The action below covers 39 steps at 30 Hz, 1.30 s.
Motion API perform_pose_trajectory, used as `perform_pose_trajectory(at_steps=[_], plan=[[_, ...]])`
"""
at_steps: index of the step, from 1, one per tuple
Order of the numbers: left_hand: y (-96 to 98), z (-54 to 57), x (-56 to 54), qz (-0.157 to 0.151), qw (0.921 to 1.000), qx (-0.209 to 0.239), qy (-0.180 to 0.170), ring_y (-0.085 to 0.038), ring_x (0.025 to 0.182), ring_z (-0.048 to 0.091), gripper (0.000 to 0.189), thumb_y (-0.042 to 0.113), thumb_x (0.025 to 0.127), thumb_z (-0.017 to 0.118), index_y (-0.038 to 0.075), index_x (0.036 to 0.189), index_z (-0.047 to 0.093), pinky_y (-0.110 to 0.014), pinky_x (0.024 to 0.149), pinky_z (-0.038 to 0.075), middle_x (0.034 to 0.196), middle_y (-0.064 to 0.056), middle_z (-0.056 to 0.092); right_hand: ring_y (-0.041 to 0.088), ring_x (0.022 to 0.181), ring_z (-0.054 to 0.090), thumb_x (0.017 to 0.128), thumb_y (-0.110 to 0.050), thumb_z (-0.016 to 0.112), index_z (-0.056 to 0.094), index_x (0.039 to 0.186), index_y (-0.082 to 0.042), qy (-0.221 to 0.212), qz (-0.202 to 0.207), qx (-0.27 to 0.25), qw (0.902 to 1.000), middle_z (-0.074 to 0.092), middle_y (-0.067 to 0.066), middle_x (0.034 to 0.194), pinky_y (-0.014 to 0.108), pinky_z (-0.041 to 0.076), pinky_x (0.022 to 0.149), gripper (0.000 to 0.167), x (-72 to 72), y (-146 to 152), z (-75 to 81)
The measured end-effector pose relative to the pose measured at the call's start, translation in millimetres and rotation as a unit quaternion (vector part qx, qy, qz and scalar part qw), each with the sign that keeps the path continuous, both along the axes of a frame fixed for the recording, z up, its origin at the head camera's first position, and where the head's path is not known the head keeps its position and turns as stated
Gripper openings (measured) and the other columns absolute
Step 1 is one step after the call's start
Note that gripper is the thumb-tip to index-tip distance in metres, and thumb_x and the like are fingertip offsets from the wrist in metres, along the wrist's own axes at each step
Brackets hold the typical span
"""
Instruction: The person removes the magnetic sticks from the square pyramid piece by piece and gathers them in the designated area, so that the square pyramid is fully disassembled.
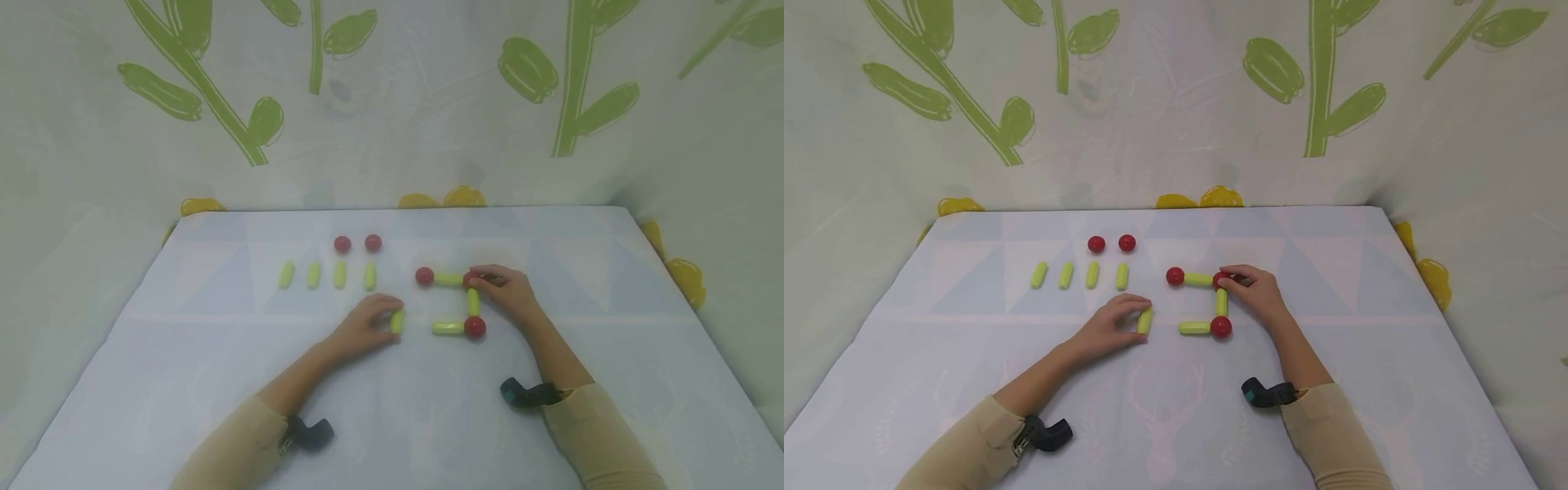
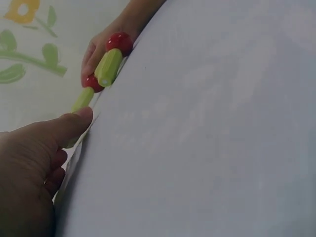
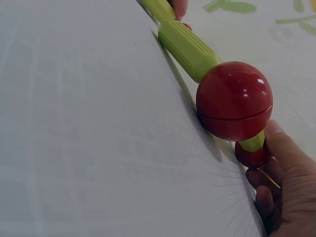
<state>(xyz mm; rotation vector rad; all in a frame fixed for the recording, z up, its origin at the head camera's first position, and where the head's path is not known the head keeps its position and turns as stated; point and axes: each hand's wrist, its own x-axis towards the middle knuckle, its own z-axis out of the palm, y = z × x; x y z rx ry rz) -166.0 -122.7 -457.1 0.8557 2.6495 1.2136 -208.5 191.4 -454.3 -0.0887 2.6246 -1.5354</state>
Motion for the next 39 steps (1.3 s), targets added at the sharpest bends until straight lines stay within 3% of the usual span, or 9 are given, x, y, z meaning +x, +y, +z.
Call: perform_pose_trajectory(at_steps=[8, 20, 32, 39], plan=[[-25.1, 0.3, 9.9, 0.057, 0.9982, 0.014, 0.010, -0.024, 0.123, 0.047, 0.054, 0.011, 0.072, 0.079, 0.013, 0.123, 0.061, -0.043, 0.105, 0.038, 0.128, -0.003, 0.056, 0.023, 0.117, 0.055, 0.079, -0.054, 0.068, 0.065, 0.117, -0.017, 0.004, 0.006, -0.008, 0.9999, 0.065, 0.004, 0.120, 0.046, 0.044, 0.099, 0.052, -0.6, 1, -0.2], [-34.8, -4.6, 10.4, 0.078, 0.9967, 0.021, -0.007, -0.022, 0.125, 0.045, 0.050, 0.016, 0.075, 0.079, 0.017, 0.122, 0.062, -0.044, 0.105, 0.038, 0.129, 0.001, 0.055, 0.024, 0.117, 0.055, 0.080, -0.052, 0.068, 0.065, 0.117, -0.017, 0.001, 0.007, -0.011, 0.9999, 0.065, 0.005, 0.120, 0.046, 0.043, 0.099, 0.051, 0.4, 0, 2.7], [-34.1, 0.3, 12.4, 0.068, 0.9969, 0.038, 0.015, -0.025, 0.128, 0.042, 0.055, 0.014, 0.072, 0.081, 0.013, 0.123, 0.061, -0.047, 0.107, 0.034, 0.132, -0.002, 0.054, 0.025, 0.117, 0.055, 0.078, -0.057, 0.067, 0.065, 0.118, -0.017, -0.011, -0.002, 0.002, 0.9999, 0.064, 0.005, 0.122, 0.047, 0.043, 0.099, 0.056, 0.3, 1, 0.3], [-15.6, 5.4, 8.8, 0.012, 0.9978, 0.053, 0.038, -0.019, 0.128, 0.041, 0.058, 0.016, 0.075, 0.080, 0.014, 0.129, 0.058, -0.042, 0.104, 0.038, 0.136, 0.001, 0.051, 0.023, 0.117, 0.055, 0.078, -0.055, 0.068, 0.065, 0.117, -0.018, -0.004, 0.000, -0.005, 1.0000, 0.064, 0.004, 0.120, 0.045, 0.044, 0.098, 0.054, -0.6, 1, 0.5]])
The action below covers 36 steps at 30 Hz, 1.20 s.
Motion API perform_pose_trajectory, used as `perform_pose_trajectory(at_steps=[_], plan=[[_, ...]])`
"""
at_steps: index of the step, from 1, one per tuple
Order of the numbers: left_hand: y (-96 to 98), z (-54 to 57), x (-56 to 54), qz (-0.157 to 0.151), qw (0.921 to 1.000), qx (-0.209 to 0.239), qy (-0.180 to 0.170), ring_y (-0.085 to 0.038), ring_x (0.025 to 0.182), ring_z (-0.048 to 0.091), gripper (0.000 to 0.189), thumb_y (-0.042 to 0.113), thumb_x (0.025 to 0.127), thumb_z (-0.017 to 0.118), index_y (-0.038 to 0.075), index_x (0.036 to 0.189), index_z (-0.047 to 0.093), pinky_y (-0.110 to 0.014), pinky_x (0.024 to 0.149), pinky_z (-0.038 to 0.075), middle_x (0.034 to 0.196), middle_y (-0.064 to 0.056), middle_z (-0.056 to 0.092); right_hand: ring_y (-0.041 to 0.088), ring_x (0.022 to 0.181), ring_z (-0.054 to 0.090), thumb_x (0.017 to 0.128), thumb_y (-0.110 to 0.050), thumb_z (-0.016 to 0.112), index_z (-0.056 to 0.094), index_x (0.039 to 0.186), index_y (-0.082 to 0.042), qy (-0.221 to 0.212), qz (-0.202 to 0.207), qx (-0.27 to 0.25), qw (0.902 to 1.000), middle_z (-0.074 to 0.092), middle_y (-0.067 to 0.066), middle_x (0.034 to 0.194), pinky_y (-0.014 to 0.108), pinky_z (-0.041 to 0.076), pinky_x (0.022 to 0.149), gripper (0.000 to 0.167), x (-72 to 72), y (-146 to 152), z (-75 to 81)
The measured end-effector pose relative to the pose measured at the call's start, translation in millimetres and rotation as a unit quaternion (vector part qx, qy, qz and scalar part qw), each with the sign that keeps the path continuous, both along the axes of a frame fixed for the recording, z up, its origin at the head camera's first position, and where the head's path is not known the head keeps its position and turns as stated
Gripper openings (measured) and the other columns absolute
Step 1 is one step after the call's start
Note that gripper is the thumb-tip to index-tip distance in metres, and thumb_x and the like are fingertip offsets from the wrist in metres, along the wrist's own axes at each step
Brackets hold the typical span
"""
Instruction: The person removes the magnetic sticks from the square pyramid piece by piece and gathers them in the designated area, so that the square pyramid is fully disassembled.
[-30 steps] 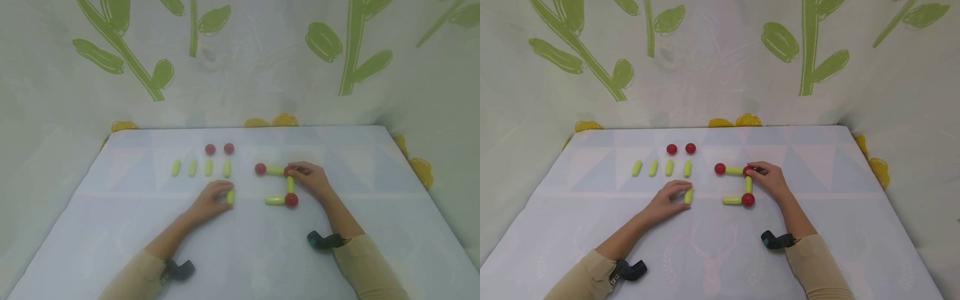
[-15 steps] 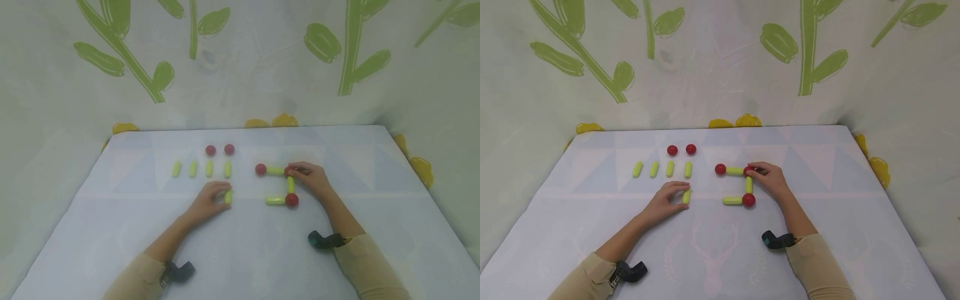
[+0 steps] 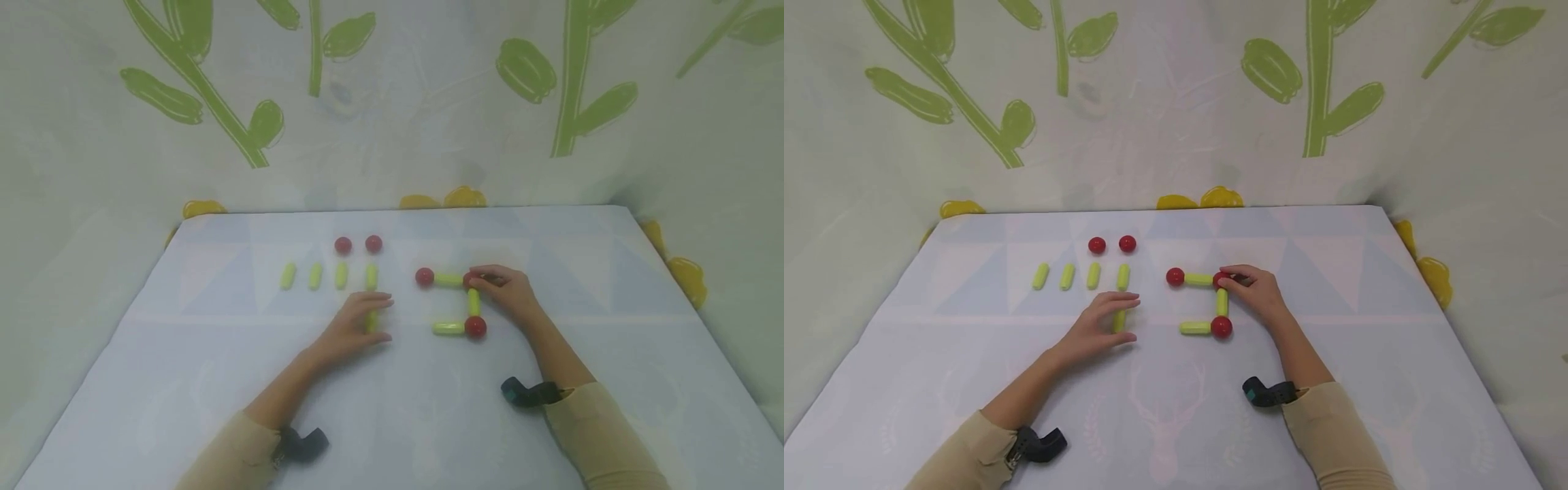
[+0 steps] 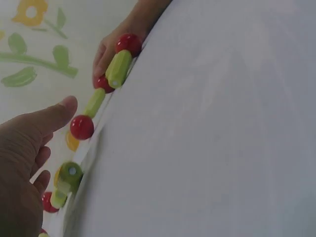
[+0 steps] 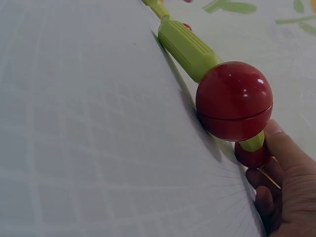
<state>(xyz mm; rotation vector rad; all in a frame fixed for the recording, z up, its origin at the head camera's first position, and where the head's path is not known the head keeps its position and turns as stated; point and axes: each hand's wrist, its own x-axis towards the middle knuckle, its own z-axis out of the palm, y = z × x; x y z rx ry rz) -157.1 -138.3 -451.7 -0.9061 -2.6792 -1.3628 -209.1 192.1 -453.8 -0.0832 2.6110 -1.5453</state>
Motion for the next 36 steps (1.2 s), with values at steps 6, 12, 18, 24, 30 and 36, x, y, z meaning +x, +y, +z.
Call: perform_pose_trajectory(at_steps=[6, 12, 18, 24, 30, 36], plan=[[35.2, 13.5, 1.5, -0.061, 0.9981, 0.003, -0.009, -0.017, 0.128, 0.040, 0.056, 0.017, 0.080, 0.076, 0.013, 0.132, 0.055, -0.039, 0.105, 0.039, 0.136, 0.001, 0.050, 0.022, 0.114, 0.056, 0.078, -0.056, 0.067, 0.065, 0.117, -0.019, 0.004, 0.001, 0.007, 1.0000, 0.064, 0.003, 0.120, 0.044, 0.046, 0.096, 0.054, 0.1, -2, -1.2], [71.0, 15.2, 1.8, -0.117, 0.9930, 0.001, -0.012, -0.014, 0.130, 0.039, 0.055, 0.016, 0.081, 0.074, 0.011, 0.132, 0.054, -0.032, 0.105, 0.040, 0.136, 0.000, 0.050, 0.023, 0.116, 0.055, 0.079, -0.057, 0.067, 0.066, 0.116, -0.018, 0.016, 0.003, 0.015, 0.9997, 0.064, 0.003, 0.121, 0.046, 0.045, 0.097, 0.053, 0.3, -1, -2.4], [93.0, 5.2, -2.3, -0.156, 0.9867, -0.027, -0.039, -0.010, 0.129, 0.041, 0.053, 0.016, 0.083, 0.073, 0.015, 0.132, 0.054, -0.023, 0.103, 0.039, 0.135, 0.003, 0.050, 0.023, 0.114, 0.056, 0.080, -0.054, 0.067, 0.066, 0.116, -0.017, 0.018, 0.003, 0.011, 0.9998, 0.065, 0.004, 0.119, 0.045, 0.045, 0.096, 0.052, 1.8, 0, -2.7], [97.2, -4.0, -5.7, -0.167, 0.9845, -0.033, -0.041, -0.008, 0.120, 0.050, 0.037, 0.012, 0.085, 0.070, 0.014, 0.121, 0.061, -0.020, 0.101, 0.040, 0.124, 0.002, 0.058, 0.024, 0.113, 0.056, 0.081, -0.053, 0.067, 0.066, 0.117, -0.016, 0.023, 0.006, 0.013, 0.9996, 0.065, 0.005, 0.119, 0.044, 0.045, 0.094, 0.051, 2.0, -1, -1.8], [99.7, -7.1, -7.5, -0.160, 0.9864, 0.002, -0.035, -0.009, 0.113, 0.055, 0.030, 0.005, 0.086, 0.067, 0.010, 0.115, 0.065, -0.018, 0.096, 0.044, 0.116, -0.001, 0.063, 0.024, 0.115, 0.056, 0.081, -0.052, 0.067, 0.066, 0.115, -0.017, 0.027, 0.004, 0.010, 0.9996, 0.065, 0.005, 0.119, 0.045, 0.045, 0.095, 0.050, 2.0, -1, 0.1], [101.0, -5.6, -6.5, -0.144, 0.9887, 0.003, -0.041, -0.008, 0.110, 0.058, 0.029, 0.005, 0.085, 0.067, 0.010, 0.113, 0.067, -0.018, 0.095, 0.044, 0.112, -0.001, 0.067, 0.023, 0.114, 0.056, 0.081, -0.051, 0.067, 0.066, 0.116, -0.016, 0.033, 0.002, 0.015, 0.9993, 0.066, 0.005, 0.118, 0.042, 0.045, 0.093, 0.050, 1.8, 0, 0.1]])
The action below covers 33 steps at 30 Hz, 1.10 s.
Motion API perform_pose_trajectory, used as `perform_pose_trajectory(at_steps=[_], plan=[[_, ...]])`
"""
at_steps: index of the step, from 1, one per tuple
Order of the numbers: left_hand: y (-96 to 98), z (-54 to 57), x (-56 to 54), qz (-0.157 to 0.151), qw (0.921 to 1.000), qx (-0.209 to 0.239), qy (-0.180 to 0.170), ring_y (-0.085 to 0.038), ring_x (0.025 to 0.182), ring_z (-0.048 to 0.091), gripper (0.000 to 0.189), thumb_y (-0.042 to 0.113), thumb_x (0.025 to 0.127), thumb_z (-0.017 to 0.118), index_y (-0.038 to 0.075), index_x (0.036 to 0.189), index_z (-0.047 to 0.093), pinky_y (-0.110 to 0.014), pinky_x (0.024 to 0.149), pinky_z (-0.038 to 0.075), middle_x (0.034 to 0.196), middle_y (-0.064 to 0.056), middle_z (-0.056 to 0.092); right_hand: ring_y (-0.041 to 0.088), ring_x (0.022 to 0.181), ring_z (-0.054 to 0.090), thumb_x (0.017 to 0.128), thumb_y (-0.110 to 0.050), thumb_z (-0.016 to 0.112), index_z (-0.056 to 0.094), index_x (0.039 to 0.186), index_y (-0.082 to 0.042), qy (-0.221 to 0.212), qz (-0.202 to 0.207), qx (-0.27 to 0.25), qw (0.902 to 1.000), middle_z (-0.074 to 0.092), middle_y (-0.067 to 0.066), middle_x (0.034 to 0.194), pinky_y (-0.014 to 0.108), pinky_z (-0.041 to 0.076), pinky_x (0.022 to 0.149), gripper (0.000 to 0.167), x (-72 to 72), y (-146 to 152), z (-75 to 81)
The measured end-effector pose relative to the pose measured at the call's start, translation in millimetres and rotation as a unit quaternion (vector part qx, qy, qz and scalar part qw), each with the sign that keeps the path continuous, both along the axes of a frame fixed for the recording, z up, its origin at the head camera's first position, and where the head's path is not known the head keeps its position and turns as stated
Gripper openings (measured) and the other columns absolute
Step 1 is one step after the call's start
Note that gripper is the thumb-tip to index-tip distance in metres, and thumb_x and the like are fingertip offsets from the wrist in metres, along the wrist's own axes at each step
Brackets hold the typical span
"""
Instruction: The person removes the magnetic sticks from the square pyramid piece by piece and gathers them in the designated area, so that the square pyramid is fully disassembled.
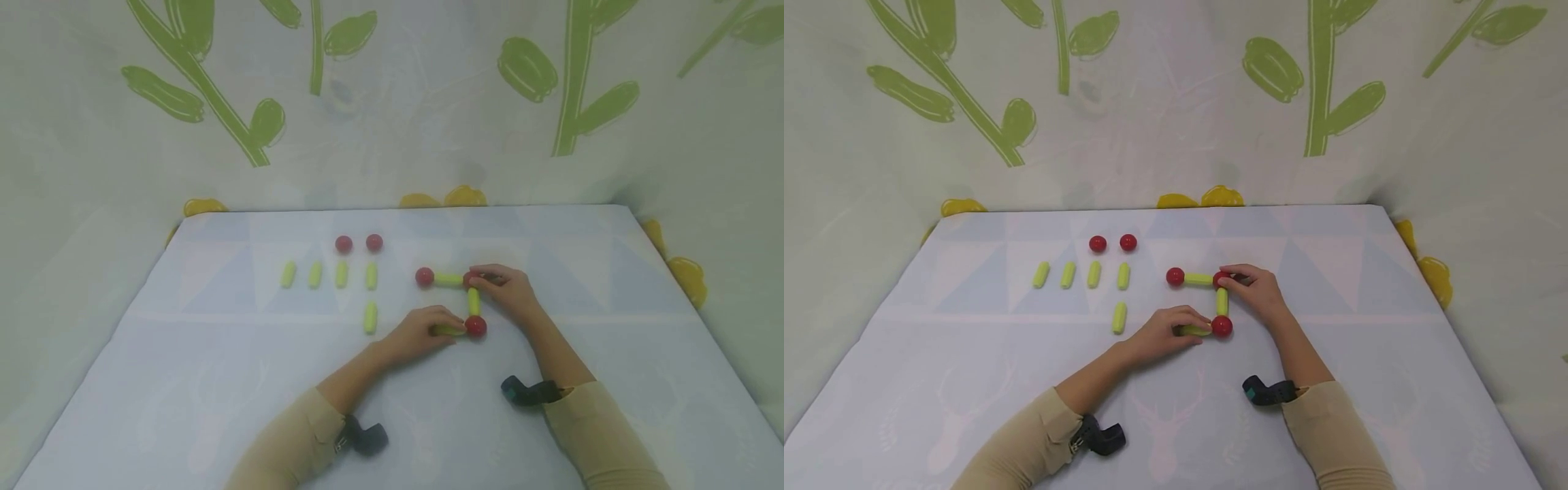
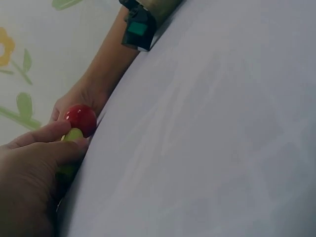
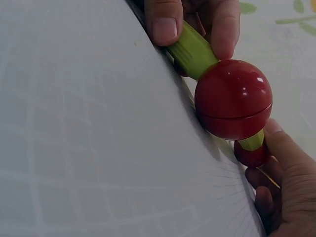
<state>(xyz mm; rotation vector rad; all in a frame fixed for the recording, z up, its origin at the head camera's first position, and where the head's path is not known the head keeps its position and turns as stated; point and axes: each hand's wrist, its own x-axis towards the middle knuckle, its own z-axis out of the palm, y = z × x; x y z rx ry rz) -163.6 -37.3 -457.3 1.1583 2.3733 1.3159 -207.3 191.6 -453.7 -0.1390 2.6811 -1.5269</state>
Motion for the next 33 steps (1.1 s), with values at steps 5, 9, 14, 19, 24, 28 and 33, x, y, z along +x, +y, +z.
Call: perform_pose_trajectory(at_steps=[5, 9, 14, 19, 24, 28, 33], plan=[[-2.4, 2.6, 1.6, -0.001, 0.9991, -0.042, 0.008, -0.009, 0.112, 0.056, 0.031, 0.011, 0.087, 0.067, 0.014, 0.118, 0.066, -0.018, 0.093, 0.044, 0.119, 0.002, 0.065, 0.024, 0.117, 0.055, 0.081, -0.051, 0.068, 0.066, 0.116, -0.015, -0.004, 0.002, -0.005, 1.0000, 0.066, 0.006, 0.119, 0.046, 0.044, 0.097, 0.049, 0.6, 0, 0.5], [-8.0, 3.6, 3.4, -0.014, 0.9959, -0.083, 0.034, -0.009, 0.114, 0.052, 0.040, 0.017, 0.087, 0.067, 0.017, 0.126, 0.061, -0.019, 0.092, 0.043, 0.130, 0.004, 0.059, 0.025, 0.118, 0.055, 0.080, -0.052, 0.068, 0.066, 0.116, -0.016, -0.010, -0.003, -0.004, 0.9999, 0.065, 0.005, 0.120, 0.047, 0.043, 0.099, 0.051, 0.6, -1, 0.3], [-16.7, 4.3, 3.8, -0.051, 0.9925, -0.107, 0.031, -0.009, 0.119, 0.047, 0.050, 0.019, 0.086, 0.068, 0.017, 0.134, 0.055, -0.020, 0.096, 0.041, 0.139, 0.006, 0.051, 0.025, 0.118, 0.055, 0.079, -0.054, 0.068, 0.066, 0.116, -0.016, -0.015, -0.003, -0.008, 0.9999, 0.065, 0.005, 0.121, 0.047, 0.043, 0.099, 0.053, 0.9, -2, 0.4], [-24.8, 7.6, 5.6, -0.085, 0.9920, -0.093, 0.000, -0.010, 0.128, 0.044, 0.053, 0.018, 0.083, 0.072, 0.015, 0.133, 0.055, -0.024, 0.105, 0.036, 0.137, 0.003, 0.051, 0.024, 0.119, 0.054, 0.078, -0.055, 0.068, 0.066, 0.116, -0.017, -0.020, -0.001, -0.007, 0.9998, 0.064, 0.004, 0.121, 0.047, 0.043, 0.100, 0.053, 0.3, -1, 0.4], [-32.7, 11.4, 8.9, -0.036, 0.9938, -0.104, -0.015, -0.009, 0.119, 0.049, 0.063, 0.026, 0.079, 0.076, 0.019, 0.136, 0.050, -0.024, 0.101, 0.041, 0.132, 0.006, 0.054, 0.024, 0.119, 0.053, 0.079, -0.056, 0.067, 0.066, 0.116, -0.017, -0.027, -0.003, -0.001, 0.9996, 0.064, 0.004, 0.121, 0.047, 0.043, 0.100, 0.054, -0.4, -1, 0.0], [-43.3, 18.4, 11.5, 0.024, 0.9920, -0.121, -0.027, -0.008, 0.109, 0.050, 0.067, 0.031, 0.076, 0.079, 0.024, 0.136, 0.049, -0.025, 0.094, 0.045, 0.124, 0.010, 0.055, 0.023, 0.119, 0.053, 0.079, -0.056, 0.067, 0.065, 0.117, -0.017, -0.029, -0.002, 0.002, 0.9996, 0.063, 0.004, 0.122, 0.046, 0.044, 0.099, 0.054, -0.3, -1, -0.2], [-61.9, 27.8, 12.2, 0.067, 0.9948, -0.077, 0.001, -0.012, 0.110, 0.049, 0.060, 0.027, 0.074, 0.081, 0.019, 0.128, 0.056, -0.030, 0.095, 0.045, 0.120, 0.007, 0.055, 0.023, 0.119, 0.052, 0.080, -0.054, 0.067, 0.065, 0.117, -0.017, -0.030, -0.001, -0.010, 0.9995, 0.063, 0.004, 0.122, 0.046, 0.043, 0.099, 0.053, -0.7, -1, 0.3]])
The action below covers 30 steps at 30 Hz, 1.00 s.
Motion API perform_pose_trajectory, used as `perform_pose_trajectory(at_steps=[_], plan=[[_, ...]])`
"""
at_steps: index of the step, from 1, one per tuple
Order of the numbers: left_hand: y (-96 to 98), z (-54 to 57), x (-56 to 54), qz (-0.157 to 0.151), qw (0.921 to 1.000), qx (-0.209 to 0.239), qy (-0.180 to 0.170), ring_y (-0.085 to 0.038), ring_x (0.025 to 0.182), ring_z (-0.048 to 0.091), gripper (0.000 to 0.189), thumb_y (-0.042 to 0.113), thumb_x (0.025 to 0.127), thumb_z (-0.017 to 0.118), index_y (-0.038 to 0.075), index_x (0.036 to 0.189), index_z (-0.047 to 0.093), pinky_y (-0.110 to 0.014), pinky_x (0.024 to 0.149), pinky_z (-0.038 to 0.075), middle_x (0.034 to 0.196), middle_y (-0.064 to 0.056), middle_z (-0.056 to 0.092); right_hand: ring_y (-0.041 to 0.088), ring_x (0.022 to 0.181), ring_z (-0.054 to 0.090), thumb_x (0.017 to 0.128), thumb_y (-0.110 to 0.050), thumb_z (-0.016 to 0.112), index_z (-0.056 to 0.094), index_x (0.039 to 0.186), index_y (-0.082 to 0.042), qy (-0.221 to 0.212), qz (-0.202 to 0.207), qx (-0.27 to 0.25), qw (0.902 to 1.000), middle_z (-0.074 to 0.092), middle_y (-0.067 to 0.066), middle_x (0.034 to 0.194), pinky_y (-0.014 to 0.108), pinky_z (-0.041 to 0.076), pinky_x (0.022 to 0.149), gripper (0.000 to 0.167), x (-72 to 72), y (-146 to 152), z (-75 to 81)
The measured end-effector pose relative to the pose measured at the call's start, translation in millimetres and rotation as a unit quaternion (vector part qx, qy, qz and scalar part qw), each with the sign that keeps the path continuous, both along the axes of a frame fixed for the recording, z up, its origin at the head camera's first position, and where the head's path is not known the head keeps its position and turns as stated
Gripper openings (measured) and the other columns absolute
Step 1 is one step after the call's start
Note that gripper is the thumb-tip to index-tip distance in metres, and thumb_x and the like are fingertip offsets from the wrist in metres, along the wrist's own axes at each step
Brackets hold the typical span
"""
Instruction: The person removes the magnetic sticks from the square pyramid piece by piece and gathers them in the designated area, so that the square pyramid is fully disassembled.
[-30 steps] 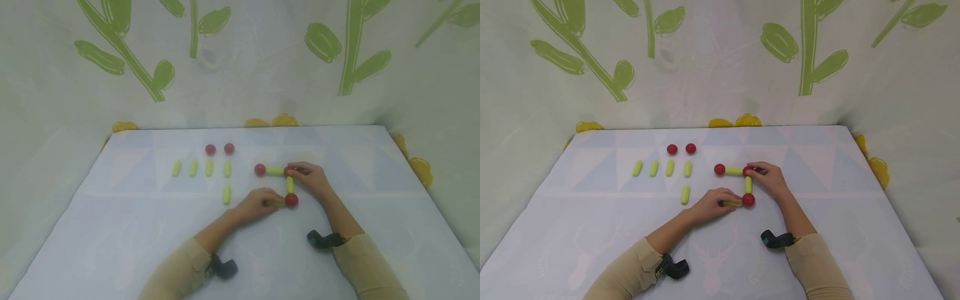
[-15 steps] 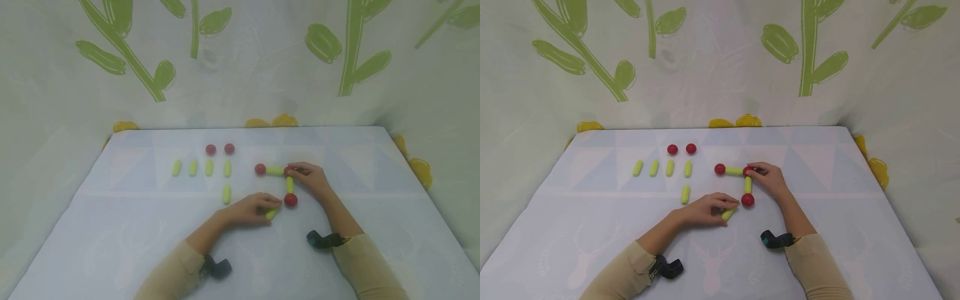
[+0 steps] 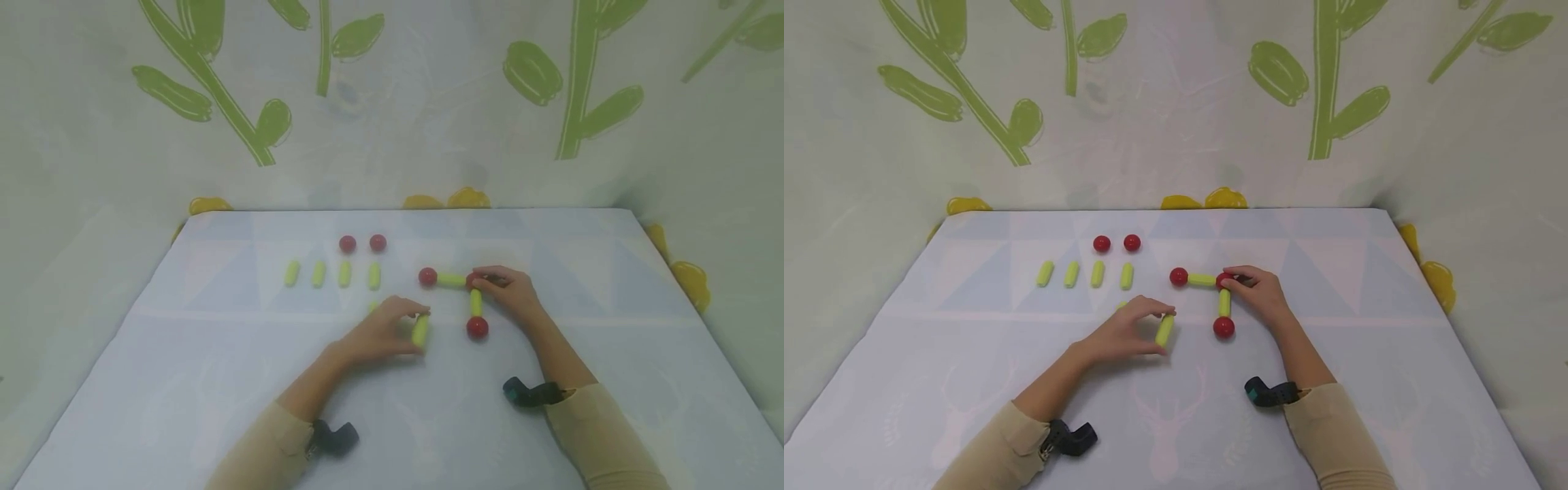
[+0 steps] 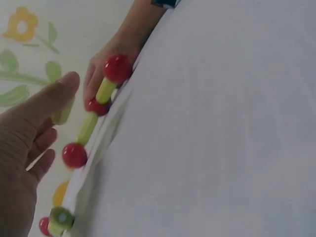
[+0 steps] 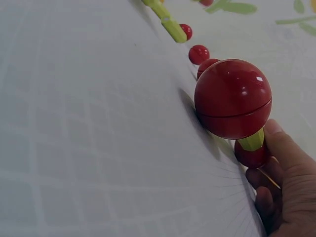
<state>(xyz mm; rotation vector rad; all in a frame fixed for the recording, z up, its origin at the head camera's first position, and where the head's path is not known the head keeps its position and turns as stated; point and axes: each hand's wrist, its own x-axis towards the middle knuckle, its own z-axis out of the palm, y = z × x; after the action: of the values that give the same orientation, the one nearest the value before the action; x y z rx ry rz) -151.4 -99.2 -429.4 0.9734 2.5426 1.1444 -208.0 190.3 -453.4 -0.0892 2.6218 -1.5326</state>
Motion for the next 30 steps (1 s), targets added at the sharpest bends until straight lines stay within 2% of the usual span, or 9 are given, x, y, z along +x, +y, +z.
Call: perform_pose_trajectory(at_steps=[4, 10, 13, 18, 23, 26, 30], plan=[[-16.8, 3.0, -2.8, 0.024, 0.9970, 0.042, 0.060, -0.017, 0.119, 0.049, 0.055, 0.018, 0.071, 0.083, 0.011, 0.121, 0.061, -0.031, 0.103, 0.040, 0.122, 0.000, 0.059, 0.023, 0.119, 0.052, 0.080, -0.054, 0.067, 0.065, 0.117, -0.016, 0.003, 0.002, -0.002, 1.0000, 0.063, 0.005, 0.121, 0.045, 0.043, 0.098, 0.053, 0.5, 1, 0.0], [-51.1, 1.4, -5.6, 0.032, 0.9894, 0.111, 0.088, -0.021, 0.117, 0.052, 0.055, 0.007, 0.069, 0.083, 0.002, 0.119, 0.061, -0.024, 0.101, 0.041, 0.122, -0.007, 0.060, 0.024, 0.119, 0.052, 0.080, -0.053, 0.068, 0.065, 0.117, -0.016, 0.003, 0.001, -0.006, 1.0000, 0.064, 0.005, 0.121, 0.045, 0.043, 0.099, 0.052, 1.0, 1, 1.7], [-69.6, -0.2, -5.9, 0.051, 0.9873, 0.113, 0.100, -0.024, 0.117, 0.053, 0.055, 0.006, 0.068, 0.083, 0.000, 0.119, 0.062, -0.020, 0.101, 0.040, 0.123, -0.010, 0.059, 0.023, 0.119, 0.052, 0.080, -0.053, 0.068, 0.065, 0.117, -0.016, 0.002, 0.001, -0.006, 1.0000, 0.063, 0.005, 0.121, 0.045, 0.043, 0.098, 0.052, 1.0, 0, 2.1], [-93.5, 0.1, -4.8, 0.096, 0.9898, 0.079, 0.070, -0.025, 0.119, 0.051, 0.054, 0.010, 0.071, 0.082, 0.003, 0.121, 0.062, -0.021, 0.102, 0.039, 0.126, -0.010, 0.058, 0.023, 0.119, 0.053, 0.080, -0.053, 0.067, 0.066, 0.116, -0.016, 0.005, -0.001, -0.002, 1.0000, 0.064, 0.004, 0.121, 0.045, 0.043, 0.098, 0.051, 0.6, 1, 1.5], [-109.3, -5.5, -6.2, 0.117, 0.9919, 0.028, 0.040, -0.025, 0.121, 0.050, 0.053, 0.013, 0.073, 0.081, 0.008, 0.122, 0.061, -0.038, 0.105, 0.039, 0.126, -0.008, 0.058, 0.023, 0.118, 0.053, 0.080, -0.053, 0.067, 0.066, 0.116, -0.016, 0.007, -0.004, 0.001, 1.0000, 0.064, 0.005, 0.120, 0.045, 0.043, 0.098, 0.051, 1.7, 1, 1.9], [-115.0, -9.7, -6.5, 0.127, 0.9916, 0.021, 0.017, -0.025, 0.120, 0.050, 0.054, 0.011, 0.072, 0.080, 0.009, 0.123, 0.061, -0.043, 0.105, 0.038, 0.124, -0.007, 0.059, 0.023, 0.117, 0.053, 0.080, -0.053, 0.068, 0.066, 0.115, -0.016, 0.006, -0.004, -0.003, 1.0000, 0.064, 0.005, 0.120, 0.045, 0.043, 0.098, 0.052, 2.1, 0, 1.9], [-118.9, -15.2, -6.8, 0.136, 0.9901, 0.030, -0.018, -0.023, 0.121, 0.050, 0.056, 0.011, 0.071, 0.081, 0.012, 0.123, 0.060, -0.041, 0.106, 0.037, 0.124, -0.004, 0.059, 0.023, 0.118, 0.053, 0.079, -0.054, 0.068, 0.066, 0.115, -0.017, 0.004, -0.004, -0.002, 1.0000, 0.064, 0.004, 0.121, 0.045, 0.043, 0.099, 0.052, 1.8, 0, 1.9]])
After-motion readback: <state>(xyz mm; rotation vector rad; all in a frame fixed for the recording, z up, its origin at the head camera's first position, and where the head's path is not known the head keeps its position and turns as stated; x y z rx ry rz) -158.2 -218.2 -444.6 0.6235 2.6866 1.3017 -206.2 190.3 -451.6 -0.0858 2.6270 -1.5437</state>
